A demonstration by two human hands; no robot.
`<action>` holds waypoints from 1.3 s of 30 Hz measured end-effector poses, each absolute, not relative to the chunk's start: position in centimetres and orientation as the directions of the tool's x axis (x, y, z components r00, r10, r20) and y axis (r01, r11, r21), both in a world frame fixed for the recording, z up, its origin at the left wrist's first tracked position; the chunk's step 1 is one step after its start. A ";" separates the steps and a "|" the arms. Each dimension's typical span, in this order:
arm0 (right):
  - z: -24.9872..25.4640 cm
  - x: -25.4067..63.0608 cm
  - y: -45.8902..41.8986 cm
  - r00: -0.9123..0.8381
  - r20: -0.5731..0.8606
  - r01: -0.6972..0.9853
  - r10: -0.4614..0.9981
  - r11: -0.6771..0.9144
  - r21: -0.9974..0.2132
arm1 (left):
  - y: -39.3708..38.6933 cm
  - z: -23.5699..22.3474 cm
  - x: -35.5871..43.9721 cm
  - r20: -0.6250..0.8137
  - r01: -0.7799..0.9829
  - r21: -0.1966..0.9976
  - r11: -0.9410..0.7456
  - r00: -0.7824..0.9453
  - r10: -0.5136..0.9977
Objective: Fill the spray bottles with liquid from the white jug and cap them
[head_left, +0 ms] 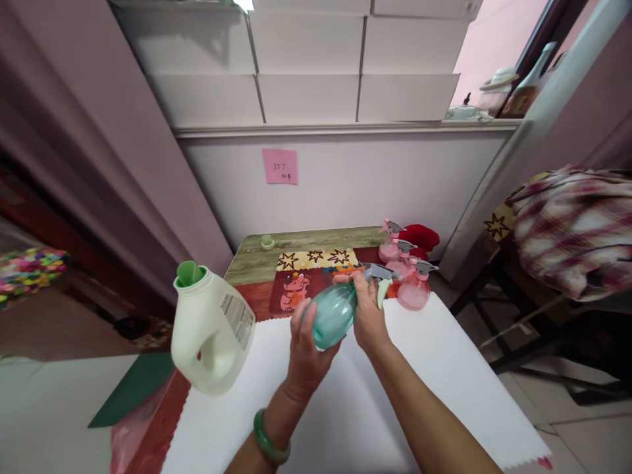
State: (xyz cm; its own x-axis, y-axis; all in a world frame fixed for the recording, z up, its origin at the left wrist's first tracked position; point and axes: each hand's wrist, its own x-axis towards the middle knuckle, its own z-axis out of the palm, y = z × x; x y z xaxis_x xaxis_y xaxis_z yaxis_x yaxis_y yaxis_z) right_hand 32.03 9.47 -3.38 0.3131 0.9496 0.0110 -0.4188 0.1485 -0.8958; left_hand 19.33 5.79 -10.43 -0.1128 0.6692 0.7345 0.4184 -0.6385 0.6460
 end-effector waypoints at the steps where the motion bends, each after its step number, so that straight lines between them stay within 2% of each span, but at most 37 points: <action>1: -3.2 31.9 9.5 0.342 -0.018 -0.417 0.939 0.135 -0.899 | 6.1 -10.5 19.3 0.766 0.438 0.608 -0.663 -0.103 0.634; 2: -3.1 31.8 9.4 0.364 -0.024 -0.396 0.931 0.131 -0.909 | 6.2 -10.3 19.2 0.743 0.384 0.647 -0.658 -0.125 0.658; 3: -3.0 31.9 9.4 0.376 -0.005 -0.359 0.927 0.141 -0.923 | 6.2 -9.9 19.2 0.659 0.260 0.748 -0.611 -0.179 0.731; 4: -2.9 32.0 9.4 0.379 0.039 -0.312 0.925 0.167 -0.935 | 6.2 -9.3 19.2 0.501 0.071 0.864 -0.499 -0.229 0.834; 5: -2.8 32.1 9.4 0.366 0.101 -0.261 0.925 0.206 -0.943 | 6.1 -8.6 19.2 0.279 -0.156 0.935 -0.318 -0.229 0.933; 6: -2.7 32.3 9.4 0.341 0.167 -0.213 0.925 0.249 -0.945 | 6.0 -7.9 19.1 0.034 -0.364 0.927 -0.087 -0.150 0.988; 7: -2.6 32.5 9.5 0.304 0.226 -0.177 0.925 0.288 -0.941 | 6.0 -7.3 19.0 -0.176 -0.498 0.853 0.156 0.007 0.984; 8: -2.5 32.6 9.5 0.256 0.276 -0.157 0.926 0.322 -0.934 | 6.0 -6.7 18.8 -0.310 -0.550 0.756 0.355 0.176 0.934; 9: -2.5 32.8 9.6 0.204 0.316 -0.150 0.926 0.349 -0.925 | 6.0 -6.4 18.7 -0.381 -0.557 0.675 0.485 0.300 0.875; 11: -2.5 32.9 9.7 0.124 0.366 -0.152 0.922 0.382 -0.912 | 6.1 -6.2 18.6 -0.405 -0.562 0.615 0.553 0.377 0.833; 13: -2.7 33.0 9.7 0.100 0.386 -0.115 0.917 0.396 -0.911 | 6.2 -6.7 18.8 -0.354 -0.606 0.661 0.443 0.268 0.896; 17: -3.4 32.9 9.8 0.157 0.365 0.039 0.918 0.363 -0.931 | 6.2 -8.1 19.7 -0.154 -0.593 0.789 0.161 0.062 0.986; 20: -3.8 32.5 9.9 0.189 0.342 0.040 0.920 0.341 -0.939 | 6.2 -8.7 20.5 -0.134 -0.592 0.798 0.112 0.008 0.991; 24: -3.9 32.3 9.5 0.094 0.295 -0.080 0.951 0.303 -0.950 | 6.2 -8.6 20.6 -0.283 -0.670 0.699 0.250 0.061 0.957; 28: -5.2 33.8 8.9 -0.164 0.217 -0.198 0.962 0.183 -0.963 | 6.1 -8.7 19.7 -0.408 -0.667 0.563 0.487 0.288 0.866; 32: -7.0 35.9 8.2 -0.392 0.092 -0.097 0.916 0.058 -0.994 | 6.2 -10.0 18.9 -0.460 -0.521 0.457 0.721 0.555 0.693; 36: -8.2 37.0 6.3 -0.396 -0.089 0.004 0.914 -0.095 -0.995 | 6.3 -11.3 19.3 -0.471 -0.359 0.448 0.819 0.684 0.558; 39: -8.7 37.9 4.9 -0.273 -0.042 0.074 0.961 -0.023 -0.997 | 6.1 -11.7 20.3 -0.489 -0.302 0.466 0.831 0.696 0.527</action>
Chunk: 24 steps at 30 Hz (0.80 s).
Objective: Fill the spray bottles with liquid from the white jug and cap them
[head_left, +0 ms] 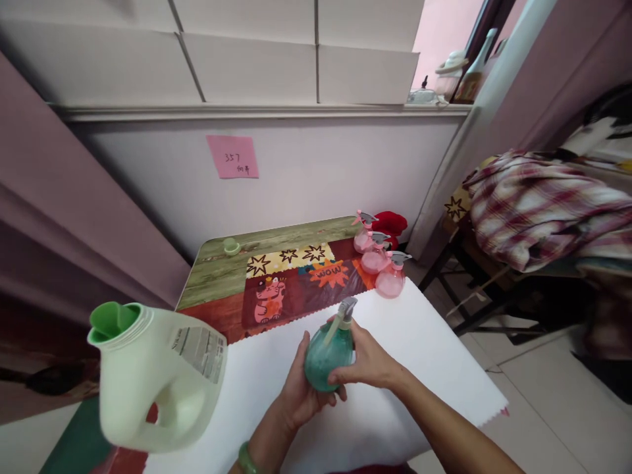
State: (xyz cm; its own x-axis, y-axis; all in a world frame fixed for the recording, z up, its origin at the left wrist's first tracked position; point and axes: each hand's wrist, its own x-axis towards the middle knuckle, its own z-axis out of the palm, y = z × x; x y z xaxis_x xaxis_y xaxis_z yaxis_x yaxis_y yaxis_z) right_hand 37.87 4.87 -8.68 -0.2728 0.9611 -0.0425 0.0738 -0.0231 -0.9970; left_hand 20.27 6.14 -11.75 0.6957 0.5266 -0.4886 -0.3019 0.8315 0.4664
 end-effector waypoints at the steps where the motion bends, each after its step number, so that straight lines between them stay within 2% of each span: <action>1: -8.9 38.4 4.6 -0.197 -0.004 0.117 0.980 0.020 -0.993 | 6.1 -11.9 20.6 -0.509 -0.287 0.505 0.814 0.663 0.550; 4: -9.5 41.1 4.6 0.074 0.085 0.252 0.994 0.064 -0.966 | 5.6 -12.7 20.9 -0.536 -0.205 0.744 0.636 0.385 0.751; 6: -10.1 43.8 5.1 0.270 0.125 0.341 0.955 0.026 -0.940 | 5.1 -13.5 20.5 -0.459 -0.091 0.870 0.484 0.206 0.864; 10: -11.3 49.8 6.2 0.538 0.191 0.595 0.821 -0.210 -0.776 | 3.6 -15.2 18.3 -0.363 0.055 0.931 0.360 0.209 0.908; 13: -12.6 53.0 6.9 0.589 0.213 0.653 0.779 -0.305 -0.693 | 2.2 -16.1 16.7 -0.369 0.074 0.930 0.361 0.197 0.908; 17: -14.5 54.9 7.4 0.630 0.189 0.641 0.753 -0.367 -0.674 | 0.8 -16.4 15.7 -0.367 0.047 0.930 0.364 0.124 0.922; 22: -16.5 55.6 7.4 0.573 0.198 0.671 0.796 -0.316 -0.671 | 0.1 -16.6 15.8 -0.333 0.006 0.943 0.333 0.029 0.942; 24: -17.0 55.7 7.4 0.556 0.207 0.671 0.805 -0.288 -0.683 | 0.1 -16.9 15.7 -0.334 0.001 0.942 0.334 0.041 0.942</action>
